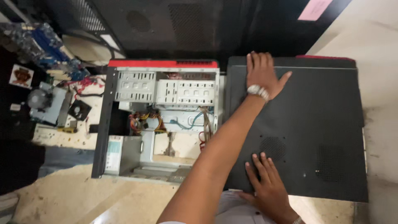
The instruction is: The person places a side panel onto a computer case, secures it by tightening a screw with a screwdriver, and cleans the exterior with a brush.
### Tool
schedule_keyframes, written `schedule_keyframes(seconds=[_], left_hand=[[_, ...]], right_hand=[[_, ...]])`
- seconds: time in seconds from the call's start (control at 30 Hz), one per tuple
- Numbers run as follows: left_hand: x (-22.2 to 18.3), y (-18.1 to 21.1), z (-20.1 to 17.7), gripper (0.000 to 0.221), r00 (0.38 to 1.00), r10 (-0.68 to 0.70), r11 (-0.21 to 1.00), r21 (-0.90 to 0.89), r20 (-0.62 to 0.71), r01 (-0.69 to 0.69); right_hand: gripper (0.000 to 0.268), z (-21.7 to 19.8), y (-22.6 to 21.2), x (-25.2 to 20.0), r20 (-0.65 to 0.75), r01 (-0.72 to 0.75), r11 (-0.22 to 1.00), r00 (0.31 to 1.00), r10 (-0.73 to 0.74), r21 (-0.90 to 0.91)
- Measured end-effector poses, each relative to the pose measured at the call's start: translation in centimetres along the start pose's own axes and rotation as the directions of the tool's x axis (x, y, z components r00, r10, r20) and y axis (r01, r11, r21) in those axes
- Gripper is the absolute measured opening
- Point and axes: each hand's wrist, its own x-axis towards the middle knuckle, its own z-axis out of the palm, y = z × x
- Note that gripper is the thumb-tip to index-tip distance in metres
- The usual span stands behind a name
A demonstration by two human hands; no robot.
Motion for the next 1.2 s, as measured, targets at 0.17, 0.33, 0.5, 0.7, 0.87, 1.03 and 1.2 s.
schedule_keyframes(seconds=[0.17,0.33,0.5,0.7,0.87,1.03,1.2], left_hand=[[-0.5,-0.5,1.2,0.099,0.988,0.042,0.995,-0.082,-0.149,-0.055],[-0.2,-0.5,-0.1,0.114,0.974,0.043,0.985,-0.155,-0.221,-0.078],[-0.1,-0.5,-0.9,0.106,0.973,0.083,0.996,-0.026,-0.214,-0.091],[-0.4,-0.2,-1.6,0.096,0.953,0.139,0.989,-0.008,-0.269,-0.146],[0.5,1.4,-0.6,0.094,0.979,0.139,0.99,0.043,-0.151,-0.134],[1.1,7.3,1.4,0.105,0.975,0.221,0.975,-0.026,0.003,-0.221],[1.9,11.1,0.7,0.114,0.993,0.111,0.989,0.099,0.042,-0.114]], right_hand=[[0.089,-0.6,3.8,-4.3,-0.033,-0.104,0.994,0.994,0.103,-0.033],[0.079,-2.3,10.4,-9.2,0.001,-0.39,0.907,0.919,0.395,-0.157],[0.053,-3.6,11.6,-7.9,-0.323,-0.493,0.845,0.85,0.417,-0.207],[0.051,-4.2,10.9,-6.1,-0.323,-0.546,0.819,0.818,0.477,-0.174],[0.053,-5.7,11.3,-7.0,-0.221,-0.521,0.853,0.836,0.502,-0.037],[0.043,-7.8,12.9,-8.3,-0.235,-0.427,0.898,0.867,0.44,0.107],[0.035,-8.2,13.9,-8.3,-0.316,-0.513,0.858,0.814,0.487,0.002]])
